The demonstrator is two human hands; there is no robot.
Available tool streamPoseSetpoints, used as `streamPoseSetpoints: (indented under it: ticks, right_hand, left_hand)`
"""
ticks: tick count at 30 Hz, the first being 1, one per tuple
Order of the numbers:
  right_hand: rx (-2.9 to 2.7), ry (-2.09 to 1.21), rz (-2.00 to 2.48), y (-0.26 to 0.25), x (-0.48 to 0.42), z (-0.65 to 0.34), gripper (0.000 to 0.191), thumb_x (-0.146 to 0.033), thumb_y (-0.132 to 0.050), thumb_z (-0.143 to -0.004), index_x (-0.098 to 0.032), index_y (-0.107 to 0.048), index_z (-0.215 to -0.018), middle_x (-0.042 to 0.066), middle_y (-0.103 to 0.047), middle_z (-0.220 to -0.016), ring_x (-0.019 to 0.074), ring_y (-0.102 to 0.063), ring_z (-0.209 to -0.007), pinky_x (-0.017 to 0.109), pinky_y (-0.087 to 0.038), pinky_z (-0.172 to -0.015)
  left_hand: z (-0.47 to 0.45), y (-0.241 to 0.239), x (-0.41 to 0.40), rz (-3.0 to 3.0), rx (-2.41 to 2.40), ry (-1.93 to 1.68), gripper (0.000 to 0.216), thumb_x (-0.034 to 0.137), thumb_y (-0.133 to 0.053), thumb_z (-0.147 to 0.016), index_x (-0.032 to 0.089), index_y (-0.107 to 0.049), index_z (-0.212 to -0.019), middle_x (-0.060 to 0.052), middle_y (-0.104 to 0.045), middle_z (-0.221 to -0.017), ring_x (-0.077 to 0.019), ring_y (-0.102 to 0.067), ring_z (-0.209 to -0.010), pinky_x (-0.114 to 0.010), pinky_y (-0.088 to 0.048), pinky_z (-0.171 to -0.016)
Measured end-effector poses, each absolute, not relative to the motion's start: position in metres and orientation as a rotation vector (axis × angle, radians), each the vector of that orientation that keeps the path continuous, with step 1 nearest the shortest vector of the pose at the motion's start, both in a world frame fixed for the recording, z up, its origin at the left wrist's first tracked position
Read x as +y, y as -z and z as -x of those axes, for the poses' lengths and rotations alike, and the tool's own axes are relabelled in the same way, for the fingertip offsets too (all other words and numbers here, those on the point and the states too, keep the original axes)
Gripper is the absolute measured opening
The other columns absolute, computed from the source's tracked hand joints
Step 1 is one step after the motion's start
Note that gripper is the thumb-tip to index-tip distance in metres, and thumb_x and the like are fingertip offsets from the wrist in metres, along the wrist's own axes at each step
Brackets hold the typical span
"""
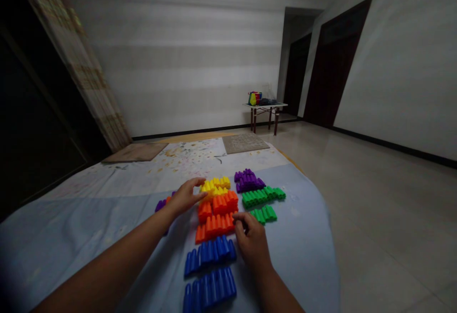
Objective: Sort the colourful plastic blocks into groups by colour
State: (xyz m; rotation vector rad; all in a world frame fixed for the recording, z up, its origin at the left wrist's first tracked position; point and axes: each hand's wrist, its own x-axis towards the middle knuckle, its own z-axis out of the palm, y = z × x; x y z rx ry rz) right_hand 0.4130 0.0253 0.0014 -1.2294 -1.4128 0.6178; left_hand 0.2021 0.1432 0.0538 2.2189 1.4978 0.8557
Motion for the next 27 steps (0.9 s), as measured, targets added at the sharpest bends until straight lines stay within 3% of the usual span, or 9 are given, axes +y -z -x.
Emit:
streamPoseSetpoints:
  ticks: [7, 11, 18, 21, 27]
  right_hand:
    - [-1.428, -0.619, 1.24, -0.003, 0.026, -0.413, 0.02, -0.023, -0.045, -0.08, -0.017, -0.063, -0.087, 0.005, -0.064, -0.081, 0.0169, -0.059, -0.074, 0.026, -0.046, -0.066]
    - [-1.419, -0.637, 1.235, -0.002, 0.027, -0.413, 0.02, -0.023, -0.045, -0.08, -0.016, -0.062, -0.088, 0.005, -0.064, -0.081, 0.0169, -0.059, -0.075, 0.026, -0.046, -0.067]
    - [-1.407, -0.643, 1.226, -0.002, 0.025, -0.413, 0.02, -0.025, -0.046, -0.08, -0.017, -0.063, -0.087, 0.005, -0.064, -0.082, 0.0171, -0.06, -0.075, 0.026, -0.046, -0.066]
    - [-1.415, -0.637, 1.241, -0.001, 0.024, -0.413, 0.021, -0.027, -0.046, -0.079, -0.017, -0.063, -0.088, 0.005, -0.064, -0.082, 0.0175, -0.059, -0.075, 0.027, -0.046, -0.066]
    - [-1.415, -0.642, 1.226, 0.004, 0.025, -0.415, 0.024, -0.03, -0.048, -0.078, -0.017, -0.064, -0.089, 0.006, -0.065, -0.082, 0.0184, -0.06, -0.076, 0.028, -0.047, -0.067]
  left_hand:
    - [-0.213, -0.051, 0.152, -2.184, 1.43, -0.817, 0.043, 0.025, -0.063, -0.06, 0.017, -0.061, -0.102, -0.01, -0.063, -0.105, -0.0227, -0.057, -0.098, -0.034, -0.041, -0.09]
    - [-0.213, -0.056, 0.148, -2.124, 1.446, -0.911, 0.048, 0.031, -0.065, -0.06, 0.017, -0.06, -0.105, -0.011, -0.061, -0.109, -0.0231, -0.056, -0.1, -0.035, -0.042, -0.089]
    - [-0.165, -0.068, 0.111, -1.899, 1.623, -1.237, 0.045, 0.047, -0.043, -0.077, 0.015, -0.055, -0.107, -0.01, -0.062, -0.104, -0.0195, -0.058, -0.093, -0.036, -0.044, -0.083]
    - [-0.125, -0.056, 0.093, -1.647, 1.774, -1.387, 0.042, 0.047, -0.044, -0.074, 0.016, -0.058, -0.1, -0.007, -0.065, -0.095, -0.0183, -0.059, -0.086, -0.034, -0.045, -0.081]
    - [-0.073, -0.02, 0.061, -1.484, 1.977, -1.441, 0.041, 0.045, -0.046, -0.069, 0.014, -0.06, -0.093, -0.011, -0.064, -0.095, -0.0226, -0.058, -0.089, -0.037, -0.044, -0.082]
